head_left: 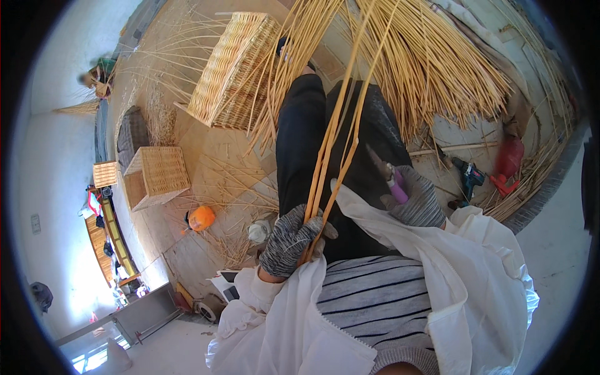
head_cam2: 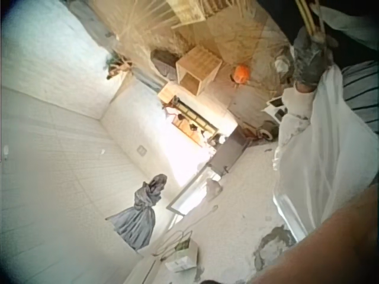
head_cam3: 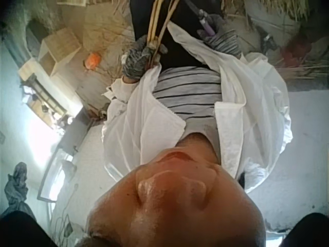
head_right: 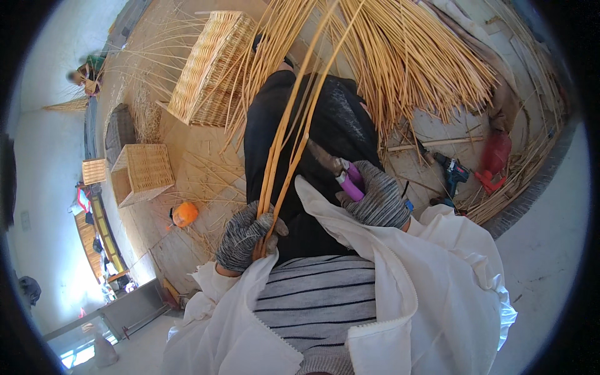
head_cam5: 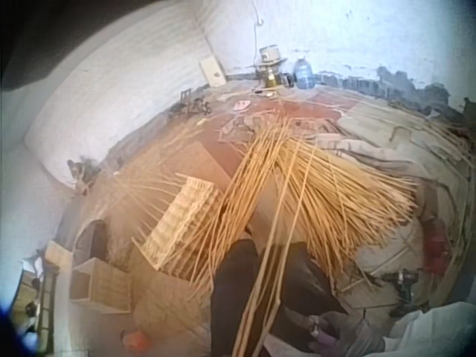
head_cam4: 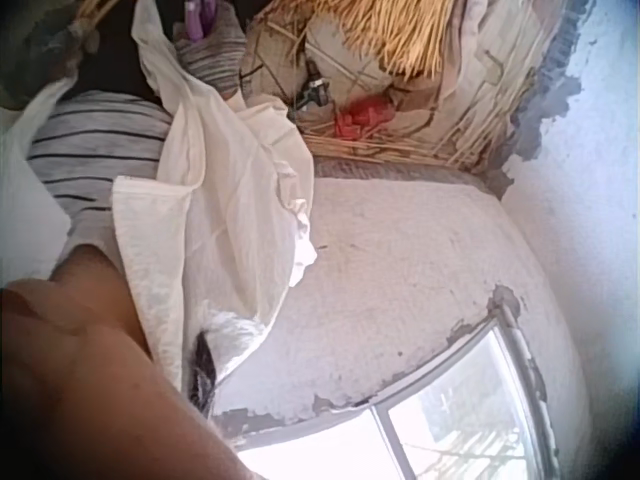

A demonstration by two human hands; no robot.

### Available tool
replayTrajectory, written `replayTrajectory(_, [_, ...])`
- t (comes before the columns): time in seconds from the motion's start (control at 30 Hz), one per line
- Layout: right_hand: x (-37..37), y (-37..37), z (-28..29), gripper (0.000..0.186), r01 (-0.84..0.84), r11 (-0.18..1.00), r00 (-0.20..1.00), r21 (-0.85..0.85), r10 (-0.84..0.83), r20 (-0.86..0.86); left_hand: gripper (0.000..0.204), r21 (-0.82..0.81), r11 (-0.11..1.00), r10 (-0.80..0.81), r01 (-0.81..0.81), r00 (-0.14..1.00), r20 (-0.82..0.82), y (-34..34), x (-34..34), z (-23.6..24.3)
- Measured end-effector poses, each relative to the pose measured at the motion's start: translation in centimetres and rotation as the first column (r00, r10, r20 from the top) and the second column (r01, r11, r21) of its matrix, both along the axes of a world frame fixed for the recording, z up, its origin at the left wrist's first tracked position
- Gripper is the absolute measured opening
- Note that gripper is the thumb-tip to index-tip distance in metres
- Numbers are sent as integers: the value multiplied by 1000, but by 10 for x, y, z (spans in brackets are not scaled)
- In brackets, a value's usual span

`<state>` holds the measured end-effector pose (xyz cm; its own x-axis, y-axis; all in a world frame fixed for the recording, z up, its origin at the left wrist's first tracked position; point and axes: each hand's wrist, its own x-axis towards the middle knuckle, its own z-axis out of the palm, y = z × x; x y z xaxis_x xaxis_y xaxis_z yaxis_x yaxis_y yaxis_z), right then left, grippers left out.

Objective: Weaving a large wicker basket using willow rods, including trimming rods with shears.

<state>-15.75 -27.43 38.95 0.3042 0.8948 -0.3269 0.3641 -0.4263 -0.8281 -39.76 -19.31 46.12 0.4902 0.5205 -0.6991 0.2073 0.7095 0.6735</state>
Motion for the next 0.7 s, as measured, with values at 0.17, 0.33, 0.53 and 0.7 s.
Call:
replayTrajectory(0.17, [7,-8,-1,48,24,998,954,66,-43,297,28,126,991,42,-40,999,-13,2,17,-12])
replayTrajectory(0.33, [10,-4,-7,53,-20,1000,857,10,12,514,21,253,967,49,-21,994,-102,2,22,-22])
replayTrajectory(0.53, [7,2,-7,51,-52,994,812,-98,99,575,17,302,953,75,-28,986,-147,-7,27,-28])
replayTrajectory(0.7, [20,2,-1,45,-76,987,957,-141,112,268,22,308,942,156,-136,987,-41,0,22,-19])
